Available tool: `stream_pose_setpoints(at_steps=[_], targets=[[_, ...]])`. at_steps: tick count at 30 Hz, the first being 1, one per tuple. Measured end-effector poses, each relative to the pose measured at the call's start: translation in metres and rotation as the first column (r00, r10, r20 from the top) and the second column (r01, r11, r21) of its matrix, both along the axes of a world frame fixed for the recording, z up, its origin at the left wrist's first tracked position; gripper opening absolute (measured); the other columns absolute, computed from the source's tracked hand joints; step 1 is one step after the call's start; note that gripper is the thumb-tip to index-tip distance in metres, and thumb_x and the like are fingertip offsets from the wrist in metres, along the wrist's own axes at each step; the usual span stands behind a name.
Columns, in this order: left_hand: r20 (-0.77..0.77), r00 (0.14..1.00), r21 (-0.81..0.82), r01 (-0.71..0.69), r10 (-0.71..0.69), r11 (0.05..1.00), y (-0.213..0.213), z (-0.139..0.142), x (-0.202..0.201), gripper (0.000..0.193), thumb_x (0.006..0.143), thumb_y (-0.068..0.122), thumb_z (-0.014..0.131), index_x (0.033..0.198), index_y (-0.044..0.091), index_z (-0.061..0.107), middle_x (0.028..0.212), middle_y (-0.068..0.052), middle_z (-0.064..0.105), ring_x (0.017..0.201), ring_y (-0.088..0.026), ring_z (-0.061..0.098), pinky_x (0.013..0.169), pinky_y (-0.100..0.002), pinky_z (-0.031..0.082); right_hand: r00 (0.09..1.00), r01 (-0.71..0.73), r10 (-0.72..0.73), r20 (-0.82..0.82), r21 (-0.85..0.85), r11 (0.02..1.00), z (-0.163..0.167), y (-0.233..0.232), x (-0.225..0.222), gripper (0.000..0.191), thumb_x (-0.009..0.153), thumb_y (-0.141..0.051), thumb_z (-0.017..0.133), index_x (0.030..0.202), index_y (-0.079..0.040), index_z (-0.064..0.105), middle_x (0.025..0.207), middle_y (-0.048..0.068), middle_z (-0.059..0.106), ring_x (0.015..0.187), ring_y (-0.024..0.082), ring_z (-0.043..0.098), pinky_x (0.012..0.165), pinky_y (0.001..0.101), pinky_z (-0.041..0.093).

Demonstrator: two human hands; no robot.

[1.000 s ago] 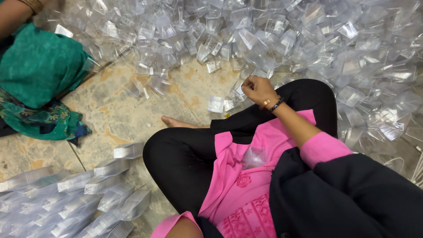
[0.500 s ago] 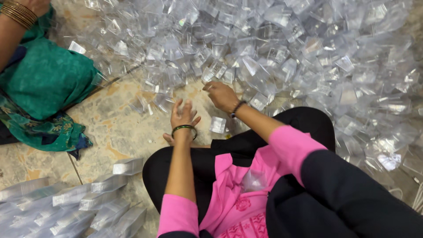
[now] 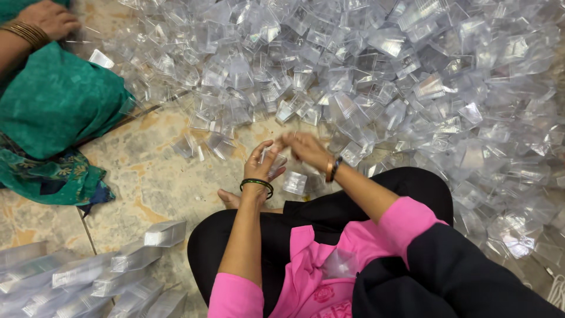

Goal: The person sits cross-legged on a tiled floor surrounded by large piles of clear plastic cups. They pick up cups one at a time and nest them into a stack in their hands, then set completed stacks down with the piles, repeating the cycle throughout the clip.

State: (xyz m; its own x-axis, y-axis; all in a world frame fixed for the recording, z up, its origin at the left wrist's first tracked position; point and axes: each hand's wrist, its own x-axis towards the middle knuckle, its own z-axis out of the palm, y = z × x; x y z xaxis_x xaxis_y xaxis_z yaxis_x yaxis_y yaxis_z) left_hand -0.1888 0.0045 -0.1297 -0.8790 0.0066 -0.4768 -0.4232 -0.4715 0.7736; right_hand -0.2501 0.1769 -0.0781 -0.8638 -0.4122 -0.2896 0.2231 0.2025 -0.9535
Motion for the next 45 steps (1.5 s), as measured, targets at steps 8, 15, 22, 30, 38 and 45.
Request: stream_pose_setpoints(at_steps=[8, 15, 22, 30, 38, 45], targets=[[0.198, 0.973, 0.051, -0.13, 0.117, 0.99, -0.012, 0.006, -0.006, 0.068, 0.092, 0.06, 0.055, 0.146, 0.018, 0.051, 0.132, -0.013, 0.059, 0.098, -0.03, 0.073, 0.08, -0.037, 0.063, 0.785, 0.323, 0.117, -0.608, 0.563, 0.761, -0.006, 0.005, -0.076, 0.025, 0.1, -0.012, 0.063, 0.123, -0.007, 0.07, 0.108, 0.014, 0.077, 0.091, 0.028, 0.074, 0.077, 0.0395, 0.059], [0.098, 0.985, -0.09, 0.15, -0.142, 0.985, 0.005, 0.032, -0.003, 0.079, 0.09, 0.07, 0.046, 0.15, 0.018, 0.052, 0.142, -0.018, 0.06, 0.105, -0.028, 0.071, 0.078, -0.035, 0.063, 0.988, 0.145, -0.132, 0.078, -0.181, 0.973, 0.021, 0.059, 0.008, 0.034, 0.096, -0.018, 0.068, 0.126, -0.001, 0.065, 0.106, 0.006, 0.078, 0.082, 0.008, 0.071, 0.072, 0.0242, 0.057], [-0.016, 0.925, -0.011, 0.379, -0.379, 0.925, 0.022, 0.074, 0.026, 0.083, 0.093, 0.071, 0.037, 0.15, 0.014, 0.051, 0.143, -0.012, 0.059, 0.118, -0.024, 0.065, 0.086, -0.038, 0.063, 0.964, -0.011, 0.068, 0.257, -0.219, 0.976, 0.043, 0.066, 0.075, 0.041, 0.104, -0.027, 0.058, 0.136, -0.003, 0.064, 0.086, -0.004, 0.069, 0.073, 0.005, 0.065, 0.067, 0.0215, 0.051], [-0.251, 0.896, -0.083, 0.358, -0.367, 0.93, 0.025, 0.089, 0.055, 0.072, 0.096, 0.044, 0.065, 0.153, 0.002, 0.048, 0.136, -0.012, 0.064, 0.121, -0.019, 0.061, 0.098, -0.029, 0.053, 0.988, -0.102, 0.12, 0.097, -0.169, 0.98, 0.071, 0.07, 0.102, 0.035, 0.103, -0.022, 0.062, 0.13, 0.0, 0.066, 0.084, 0.001, 0.071, 0.069, 0.007, 0.068, 0.059, 0.019, 0.049], [-0.423, 0.831, -0.272, 0.265, -0.362, 0.925, 0.008, 0.099, 0.07, 0.067, 0.087, 0.019, 0.077, 0.146, 0.002, 0.05, 0.135, -0.01, 0.062, 0.115, -0.018, 0.064, 0.09, -0.031, 0.06, 0.998, 0.014, -0.001, 0.07, -0.198, 0.98, 0.07, 0.079, 0.112, 0.029, 0.1, -0.017, 0.061, 0.124, 0.0, 0.066, 0.097, 0.003, 0.075, 0.067, 0.009, 0.068, 0.059, 0.0213, 0.051], [-0.008, 0.929, -0.017, 0.37, -0.37, 0.929, 0.006, 0.108, 0.087, 0.039, 0.093, 0.029, 0.073, 0.116, -0.001, 0.065, 0.096, -0.009, 0.074, 0.081, -0.022, 0.076, 0.066, -0.032, 0.061, 0.987, -0.113, 0.067, -0.149, -0.326, 0.939, 0.049, 0.084, 0.126, 0.022, 0.108, -0.01, 0.058, 0.128, 0.0, 0.061, 0.104, 0.001, 0.067, 0.091, 0.007, 0.063, 0.083, 0.0236, 0.053]])
